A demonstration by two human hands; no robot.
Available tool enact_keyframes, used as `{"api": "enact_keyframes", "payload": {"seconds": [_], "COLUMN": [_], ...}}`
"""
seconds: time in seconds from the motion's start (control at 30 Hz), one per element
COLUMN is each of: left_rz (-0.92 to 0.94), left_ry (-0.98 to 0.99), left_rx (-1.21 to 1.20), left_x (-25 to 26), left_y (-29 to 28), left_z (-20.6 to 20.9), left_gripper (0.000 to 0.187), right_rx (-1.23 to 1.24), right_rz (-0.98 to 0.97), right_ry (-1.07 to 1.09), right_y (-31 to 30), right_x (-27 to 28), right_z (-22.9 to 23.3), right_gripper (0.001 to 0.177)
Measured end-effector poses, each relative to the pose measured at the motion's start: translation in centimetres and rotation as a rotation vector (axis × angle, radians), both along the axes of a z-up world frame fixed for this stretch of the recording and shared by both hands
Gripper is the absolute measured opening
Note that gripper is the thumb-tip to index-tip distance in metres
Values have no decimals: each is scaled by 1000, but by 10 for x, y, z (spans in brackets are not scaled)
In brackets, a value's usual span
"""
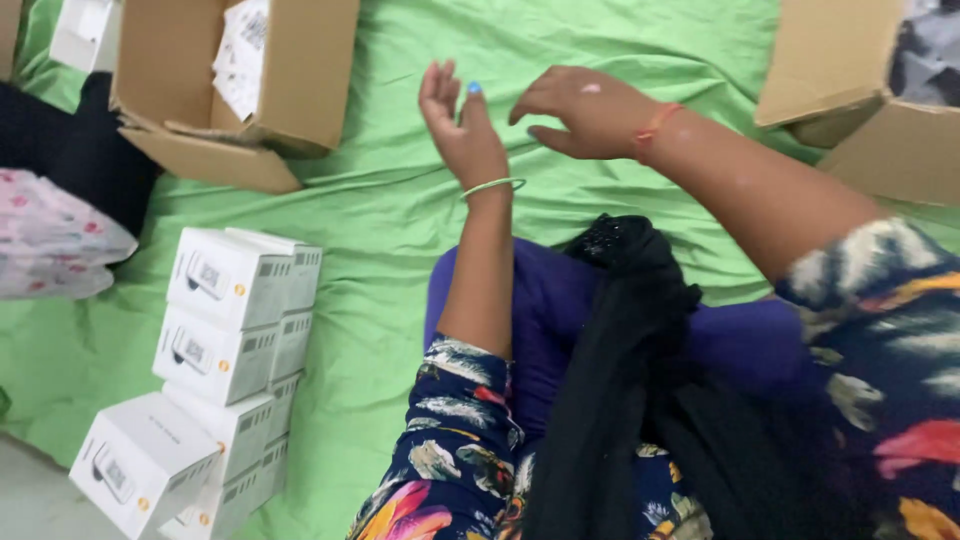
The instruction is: The person unboxes items, checks them, and places them into white boxes.
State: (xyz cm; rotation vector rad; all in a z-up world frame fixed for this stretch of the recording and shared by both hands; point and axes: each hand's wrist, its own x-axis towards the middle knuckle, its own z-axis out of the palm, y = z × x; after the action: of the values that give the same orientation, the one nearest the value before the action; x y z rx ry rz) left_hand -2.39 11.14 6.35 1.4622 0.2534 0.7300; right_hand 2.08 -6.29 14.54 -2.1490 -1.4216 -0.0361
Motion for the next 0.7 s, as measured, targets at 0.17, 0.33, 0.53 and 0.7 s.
{"api": "enact_keyframes", "payload": {"seconds": [0.17,0.33,0.53,0.7], "left_rz": [714,1022,991,859], "left_ry": [125,166,1,-149], "left_rx": [-523,-1056,-1201,-1125], "left_x": [-106,-190,-219,-230], "left_y": [152,246,323,343], "left_z": [-22,-30,-43,-80], "left_gripper": [53,108,111,95], "right_rx": [64,38,16,-156], "right_rz": [176,56,-29,-178], "right_ry": [464,732,951,1118], "right_y": [216,366,463,466], "right_x": [-33,-102,-144,-166], "right_z": [-73,-132,-146,-145], "right_gripper": [31,55,76,69]}}
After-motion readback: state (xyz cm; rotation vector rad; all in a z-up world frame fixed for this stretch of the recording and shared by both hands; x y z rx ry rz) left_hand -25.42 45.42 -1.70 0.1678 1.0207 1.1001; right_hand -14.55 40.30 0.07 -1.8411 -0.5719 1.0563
